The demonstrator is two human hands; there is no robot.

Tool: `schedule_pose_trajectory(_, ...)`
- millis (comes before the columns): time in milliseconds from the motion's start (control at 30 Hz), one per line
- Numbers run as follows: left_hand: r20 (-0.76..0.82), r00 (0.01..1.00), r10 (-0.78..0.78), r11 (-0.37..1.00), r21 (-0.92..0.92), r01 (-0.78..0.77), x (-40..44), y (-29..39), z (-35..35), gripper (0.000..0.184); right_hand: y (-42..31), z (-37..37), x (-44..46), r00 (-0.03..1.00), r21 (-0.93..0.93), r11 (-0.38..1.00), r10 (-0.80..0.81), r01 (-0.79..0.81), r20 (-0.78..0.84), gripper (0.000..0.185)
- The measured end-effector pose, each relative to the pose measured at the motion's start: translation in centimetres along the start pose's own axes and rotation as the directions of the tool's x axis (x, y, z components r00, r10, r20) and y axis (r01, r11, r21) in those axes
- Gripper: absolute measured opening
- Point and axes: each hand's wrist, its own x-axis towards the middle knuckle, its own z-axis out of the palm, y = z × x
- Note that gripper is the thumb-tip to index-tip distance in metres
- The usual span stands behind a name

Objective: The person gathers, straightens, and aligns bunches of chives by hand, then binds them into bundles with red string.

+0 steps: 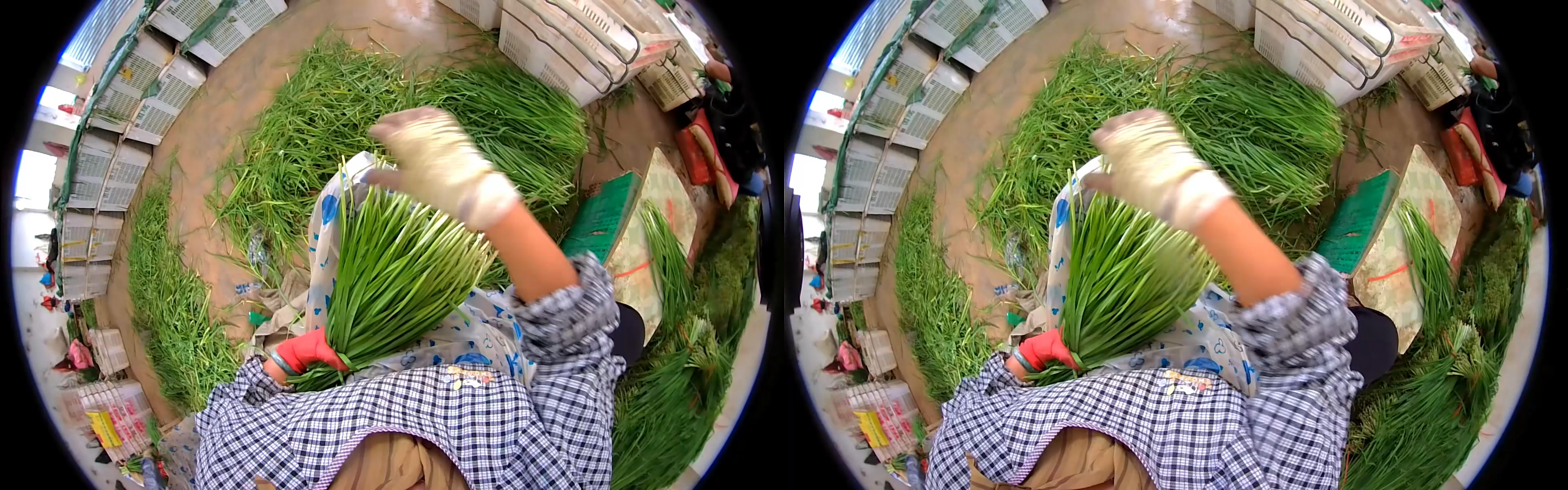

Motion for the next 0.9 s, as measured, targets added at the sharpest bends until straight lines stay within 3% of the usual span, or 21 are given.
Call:
schedule_pose_trajectory(33, 0.0, 1.0, -0.006, 1.0, -0.008, 0.006, 0.2, -0.2, 0.1, 0.078, -1.5, -0.1, 2.2, 0.949, -0.058, 0.997, 0.057, -0.041, 0.31, 0.039)
schedule_pose_trajectory(100, -0.024, 0.999, -0.026, 0.999, -0.021, 0.025, -0.1, -0.4, 0.4, 0.077, 0.0, 4.5, 4.1, 0.872, -0.181, 0.983, 0.075, 0.016, 0.484, 0.027)
schedule_pose_trajectory(167, -0.046, 0.997, -0.062, 0.997, -0.042, 0.06, -0.5, -1.1, 0.8, 0.077, 3.8, 3.9, 2.4, 0.878, -0.252, 0.959, 0.229, -0.129, 0.421, 0.017)
schedule_pose_trajectory(233, -0.078, 0.991, -0.111, 0.991, -0.079, 0.105, -1.2, -1.9, 1.0, 0.076, 8.7, 2.8, -2.2, 0.841, -0.257, 0.907, 0.411, -0.335, 0.353, 0.017)
schedule_pose_trajectory(300, -0.106, 0.982, -0.156, 0.984, -0.101, 0.146, -2.1, -2.5, 1.3, 0.076, 12.1, 2.0, -8.6, 0.797, -0.363, 0.826, 0.537, -0.43, 0.277, 0.018)
schedule_pose_trajectory(333, -0.114, 0.978, -0.175, 0.981, -0.104, 0.163, -2.4, -2.6, 1.3, 0.075, 12.9, 2.4, -12.2, 0.891, -0.3, 0.856, 0.452, -0.421, 0.038, 0.018)
schedule_pose_trajectory(367, -0.123, 0.975, -0.188, 0.979, -0.103, 0.176, -2.6, -2.7, 1.3, 0.075, 13.0, 2.8, -15.8, 0.914, -0.251, 0.885, 0.343, -0.391, -0.215, 0.019)
schedule_pose_trajectory(400, -0.128, 0.972, -0.199, 0.977, -0.105, 0.187, -2.6, -2.7, 1.1, 0.075, 12.7, 2.4, -18.6, 0.886, -0.163, 0.872, 0.446, -0.462, -0.123, 0.016)
schedule_pose_trajectory(467, -0.137, 0.967, -0.216, 0.974, -0.096, 0.204, -2.6, -2.6, 0.7, 0.074, 9.1, 1.9, -21.3, 0.67, 0.063, 0.667, 0.739, -0.743, 0.075, 0.014)
schedule_pose_trajectory(500, -0.142, 0.964, -0.226, 0.972, -0.091, 0.215, -2.5, -2.4, 0.6, 0.074, 7.4, 2.5, -22.7, 0.53, 0.428, 0.38, 0.785, -0.82, 0.32, 0.026)
schedule_pose_trajectory(533, -0.147, 0.962, -0.23, 0.972, -0.081, 0.221, -2.5, -2.2, 0.4, 0.074, 5.7, 3.0, -23.6, 0.552, 0.531, 0.284, 0.695, -0.799, 0.459, 0.034)
schedule_pose_trajectory(567, -0.148, 0.961, -0.233, 0.972, -0.071, 0.225, -2.3, -2.0, 0.3, 0.074, 3.5, 3.2, -23.0, 0.631, 0.551, 0.353, 0.615, -0.756, 0.472, 0.042)
schedule_pose_trajectory(600, -0.158, 0.959, -0.236, 0.972, -0.06, 0.229, -2.2, -1.7, 0.2, 0.074, 2.3, 4.7, -22.8, 0.639, 0.616, 0.243, 0.509, -0.75, 0.577, 0.057)
schedule_pose_trajectory(633, -0.169, 0.957, -0.238, 0.971, -0.047, 0.233, -2.2, -1.6, 0.2, 0.073, 0.9, 7.7, -23.2, 0.756, 0.824, 0.039, 0.423, -0.565, 0.499, 0.086)
schedule_pose_trajectory(667, -0.173, 0.954, -0.243, 0.97, -0.029, 0.242, -2.0, -1.3, 0.0, 0.073, -1.2, 5.1, -19.9, 0.767, 0.815, -0.228, 0.276, -0.533, 0.579, 0.105)
schedule_pose_trajectory(733, -0.201, 0.951, -0.235, 0.97, 0.009, 0.242, -1.9, -0.7, 0.1, 0.073, -2.0, 10.9, -19.3, 0.848, 0.864, -0.407, 0.304, -0.295, 0.433, 0.105)
schedule_pose_trajectory(767, -0.221, 0.948, -0.231, 0.97, 0.025, 0.242, -2.0, -0.4, 0.2, 0.072, -3.1, 10.1, -17.6, 0.846, 0.864, -0.481, 0.389, -0.152, 0.365, 0.101)
schedule_pose_trajectory(900, -0.315, 0.944, -0.099, 0.991, 0.057, 0.123, -3.3, 2.2, 0.3, 0.068, -2.8, 9.5, -15.7, 0.81, 0.825, -0.539, 0.402, -0.168, 0.428, 0.081)
